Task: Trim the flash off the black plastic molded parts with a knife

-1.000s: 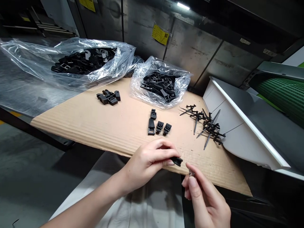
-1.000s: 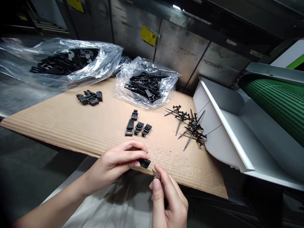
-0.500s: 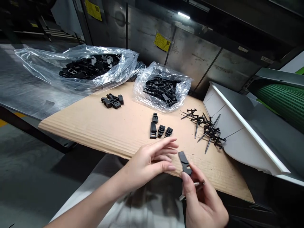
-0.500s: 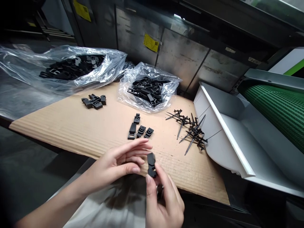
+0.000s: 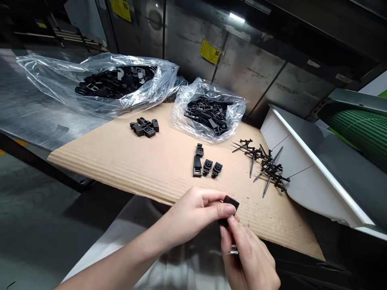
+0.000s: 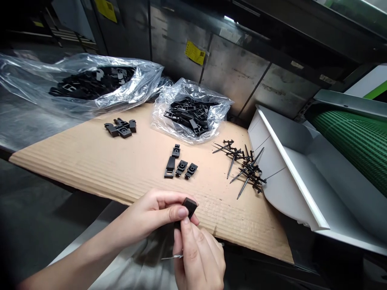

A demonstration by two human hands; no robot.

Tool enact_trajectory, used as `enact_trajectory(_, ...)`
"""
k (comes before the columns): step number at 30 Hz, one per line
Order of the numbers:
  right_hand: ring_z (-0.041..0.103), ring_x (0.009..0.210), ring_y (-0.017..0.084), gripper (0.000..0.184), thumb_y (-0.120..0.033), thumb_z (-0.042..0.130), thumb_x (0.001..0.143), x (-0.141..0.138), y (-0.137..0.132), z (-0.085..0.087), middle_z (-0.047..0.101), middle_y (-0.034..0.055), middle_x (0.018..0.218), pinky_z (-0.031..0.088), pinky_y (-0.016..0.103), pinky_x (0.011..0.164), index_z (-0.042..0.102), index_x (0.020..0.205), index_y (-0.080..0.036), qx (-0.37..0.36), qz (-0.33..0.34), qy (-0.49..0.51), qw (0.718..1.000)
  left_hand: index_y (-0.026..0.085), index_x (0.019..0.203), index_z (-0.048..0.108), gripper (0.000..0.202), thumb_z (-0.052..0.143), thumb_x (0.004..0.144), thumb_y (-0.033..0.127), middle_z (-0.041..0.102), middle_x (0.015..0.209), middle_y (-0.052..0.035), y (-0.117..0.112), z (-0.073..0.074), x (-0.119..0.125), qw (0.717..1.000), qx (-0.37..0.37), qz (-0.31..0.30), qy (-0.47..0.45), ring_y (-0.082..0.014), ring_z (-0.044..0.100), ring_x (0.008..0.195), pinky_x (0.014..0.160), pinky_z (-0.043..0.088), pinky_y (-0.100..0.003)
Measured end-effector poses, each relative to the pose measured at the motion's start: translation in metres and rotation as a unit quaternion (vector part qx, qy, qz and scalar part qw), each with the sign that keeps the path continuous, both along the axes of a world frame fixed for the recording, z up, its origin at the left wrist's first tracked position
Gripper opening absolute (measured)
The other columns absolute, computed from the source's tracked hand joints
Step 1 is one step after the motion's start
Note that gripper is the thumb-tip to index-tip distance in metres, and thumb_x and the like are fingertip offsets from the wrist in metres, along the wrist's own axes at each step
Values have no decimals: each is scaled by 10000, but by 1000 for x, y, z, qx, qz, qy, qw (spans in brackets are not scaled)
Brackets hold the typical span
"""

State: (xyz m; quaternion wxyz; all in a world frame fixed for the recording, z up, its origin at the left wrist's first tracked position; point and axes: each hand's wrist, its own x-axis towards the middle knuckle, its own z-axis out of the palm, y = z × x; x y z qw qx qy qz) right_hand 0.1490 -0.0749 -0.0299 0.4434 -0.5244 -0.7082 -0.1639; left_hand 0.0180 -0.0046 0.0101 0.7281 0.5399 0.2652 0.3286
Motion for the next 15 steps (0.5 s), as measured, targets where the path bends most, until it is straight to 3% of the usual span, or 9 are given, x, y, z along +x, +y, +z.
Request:
enact_trajectory(3,701,640,196,588,-82,633,749,1,-1,2,733,-29,796,552,283,559,484,1251,-349,4,23,60,998,149,1086,593,328,607,787,285,637,722,-3,1,0,-2,1000,-4,5,5,-136,578,705,678,447,-246)
enact_trajectory(7,661,513,161,265,-192,617,770,-2,-3,4,725,-16,708,526,272,480,656,1009,-300,-38,69,250,965,143,963,632,249,623,776,307,611,752,-4,3,0,-5,997,-32,-47,-49,-108,556,653,634,445,-217)
enact_trajectory(10,561,356,115,162,-230,620,770,-7,-1,7,697,-5,623,449,241,344,677,921,-246,-67,110,409,904,130,850,604,252,642,754,360,580,674,11,4,1,-5,994,-68,-70,-56,-86,523,570,551,417,-186)
enact_trajectory(15,504,290,59,119,-192,577,811,-12,10,19,673,-18,539,394,144,287,686,848,-222,-142,197,561,791,124,764,539,339,590,768,459,528,562,32,4,-1,-2,998,-18,-49,-28,-57,428,437,401,325,-145)
